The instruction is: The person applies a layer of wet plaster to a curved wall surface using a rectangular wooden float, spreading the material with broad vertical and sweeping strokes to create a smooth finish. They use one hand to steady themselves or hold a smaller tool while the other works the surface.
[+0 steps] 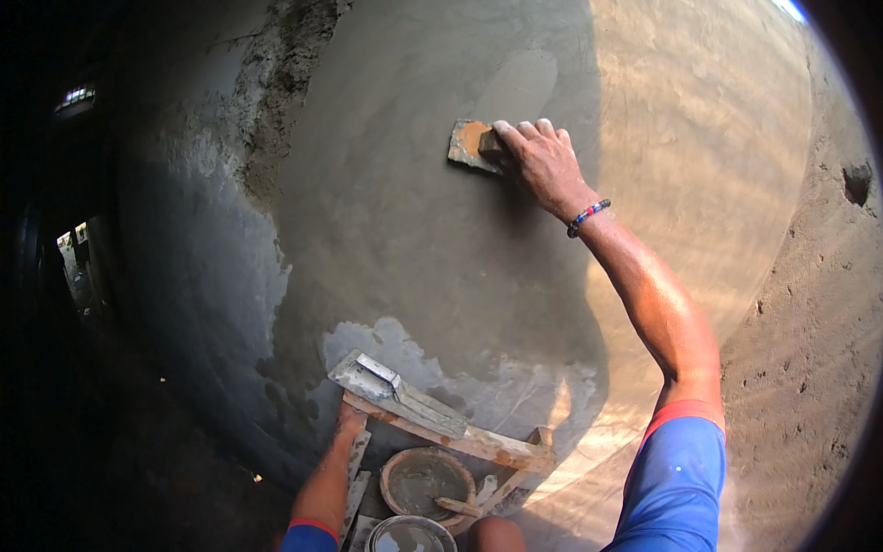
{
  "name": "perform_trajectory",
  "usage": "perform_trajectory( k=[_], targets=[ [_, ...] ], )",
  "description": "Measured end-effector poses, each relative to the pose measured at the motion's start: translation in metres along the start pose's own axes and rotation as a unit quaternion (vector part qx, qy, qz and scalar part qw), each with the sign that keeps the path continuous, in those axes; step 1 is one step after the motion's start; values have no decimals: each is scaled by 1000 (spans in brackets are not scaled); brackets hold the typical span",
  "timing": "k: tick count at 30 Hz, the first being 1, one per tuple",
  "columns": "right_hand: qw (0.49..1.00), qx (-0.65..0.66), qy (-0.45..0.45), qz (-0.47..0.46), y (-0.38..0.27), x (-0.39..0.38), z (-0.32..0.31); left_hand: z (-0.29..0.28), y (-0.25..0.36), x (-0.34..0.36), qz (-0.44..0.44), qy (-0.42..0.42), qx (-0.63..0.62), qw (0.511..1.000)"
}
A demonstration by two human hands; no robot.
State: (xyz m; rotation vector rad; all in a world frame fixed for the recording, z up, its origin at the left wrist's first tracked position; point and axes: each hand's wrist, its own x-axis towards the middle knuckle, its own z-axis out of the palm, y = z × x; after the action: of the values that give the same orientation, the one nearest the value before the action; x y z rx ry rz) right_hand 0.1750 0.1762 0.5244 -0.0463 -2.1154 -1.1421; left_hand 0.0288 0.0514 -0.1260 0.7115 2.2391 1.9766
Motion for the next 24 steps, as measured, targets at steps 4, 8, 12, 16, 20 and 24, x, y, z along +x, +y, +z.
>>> perform_trajectory(
  k=[4, 8, 12, 16, 20, 24],
  targets=[
    [983, 174, -44, 22, -17, -17, -10, -8, 13, 5, 30, -6, 50, 998],
    [976, 61, 181, 104, 58, 57, -35, 7, 17, -2, 14, -1, 1, 1000],
    [968, -29, 159, 190, 63, 106, -23, 5, 5, 1, 6, 18, 24, 1000],
    [998, -1, 64, -18, -17, 40, 26, -11, 36, -4, -9, -8, -78, 997],
    [992, 87, 91, 9, 4, 37, -9, -21, 42, -5, -37, -16, -27, 999],
    [960, 22, 201, 193, 126, 101, -61, -15, 57, -13, -43, -20, -74, 996]
  ],
)
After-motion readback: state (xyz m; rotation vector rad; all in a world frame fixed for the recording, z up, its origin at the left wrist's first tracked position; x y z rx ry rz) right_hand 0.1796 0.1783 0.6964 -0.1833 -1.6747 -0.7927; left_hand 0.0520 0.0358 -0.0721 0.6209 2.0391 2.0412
